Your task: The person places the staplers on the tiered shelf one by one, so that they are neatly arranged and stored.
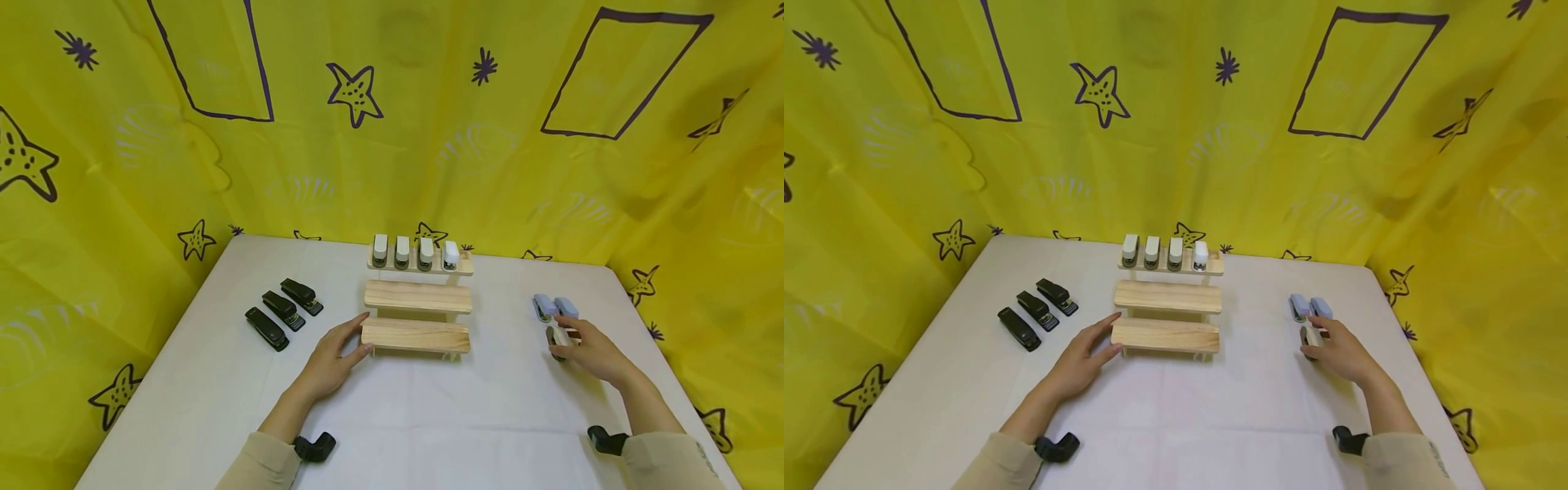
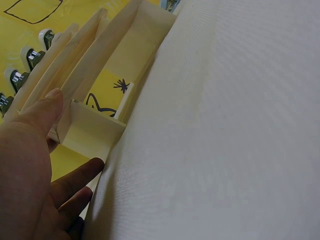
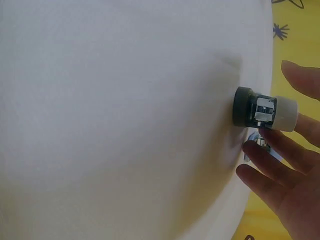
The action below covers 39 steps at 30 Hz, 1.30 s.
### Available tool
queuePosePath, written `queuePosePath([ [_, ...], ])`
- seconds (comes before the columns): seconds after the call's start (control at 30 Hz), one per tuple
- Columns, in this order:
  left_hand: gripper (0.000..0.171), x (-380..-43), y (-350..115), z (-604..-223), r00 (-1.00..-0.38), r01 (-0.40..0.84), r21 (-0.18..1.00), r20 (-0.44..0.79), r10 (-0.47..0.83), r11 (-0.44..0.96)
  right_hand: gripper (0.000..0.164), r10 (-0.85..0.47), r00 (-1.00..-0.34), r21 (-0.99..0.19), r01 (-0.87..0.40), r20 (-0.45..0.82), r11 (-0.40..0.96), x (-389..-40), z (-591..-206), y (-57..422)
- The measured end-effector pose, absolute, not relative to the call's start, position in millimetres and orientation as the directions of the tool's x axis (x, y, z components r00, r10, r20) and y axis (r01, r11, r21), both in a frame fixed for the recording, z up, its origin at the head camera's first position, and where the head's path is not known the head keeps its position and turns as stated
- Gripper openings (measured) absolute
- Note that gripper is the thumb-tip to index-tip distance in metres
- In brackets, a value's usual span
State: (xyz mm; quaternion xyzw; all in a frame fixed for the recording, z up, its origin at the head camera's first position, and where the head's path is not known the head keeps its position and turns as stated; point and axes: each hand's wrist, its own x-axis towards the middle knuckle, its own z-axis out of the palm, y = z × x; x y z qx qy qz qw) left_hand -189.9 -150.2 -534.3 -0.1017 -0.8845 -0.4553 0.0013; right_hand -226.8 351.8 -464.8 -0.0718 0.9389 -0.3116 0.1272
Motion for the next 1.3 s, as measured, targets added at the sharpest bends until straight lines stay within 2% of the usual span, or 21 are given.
queuePosePath([
  [0.57, 0.061, -187.4, -150.2, -533.0, -0.982, 0.165, 0.82, 0.083, 0.171, 0.549, 0.08, -0.213, -0.952, -0.601, -0.039, -0.221, 0.799, -224.2, -472.3, 360.7],
  [1.03, 0.063, -180.4, -149.9, -534.2, -0.985, 0.158, 0.809, 0.088, 0.15, 0.566, 0.075, -0.25, -0.946, -0.636, -0.065, -0.206, 0.769, -218.9, -478.8, 365.7],
  [1.3, 0.063, -183.4, -147.8, -532.9, -0.981, 0.171, 0.815, 0.093, 0.167, 0.553, 0.074, -0.227, -0.953, -0.616, -0.056, -0.203, 0.786, -218.2, -477.5, 368.0],
])
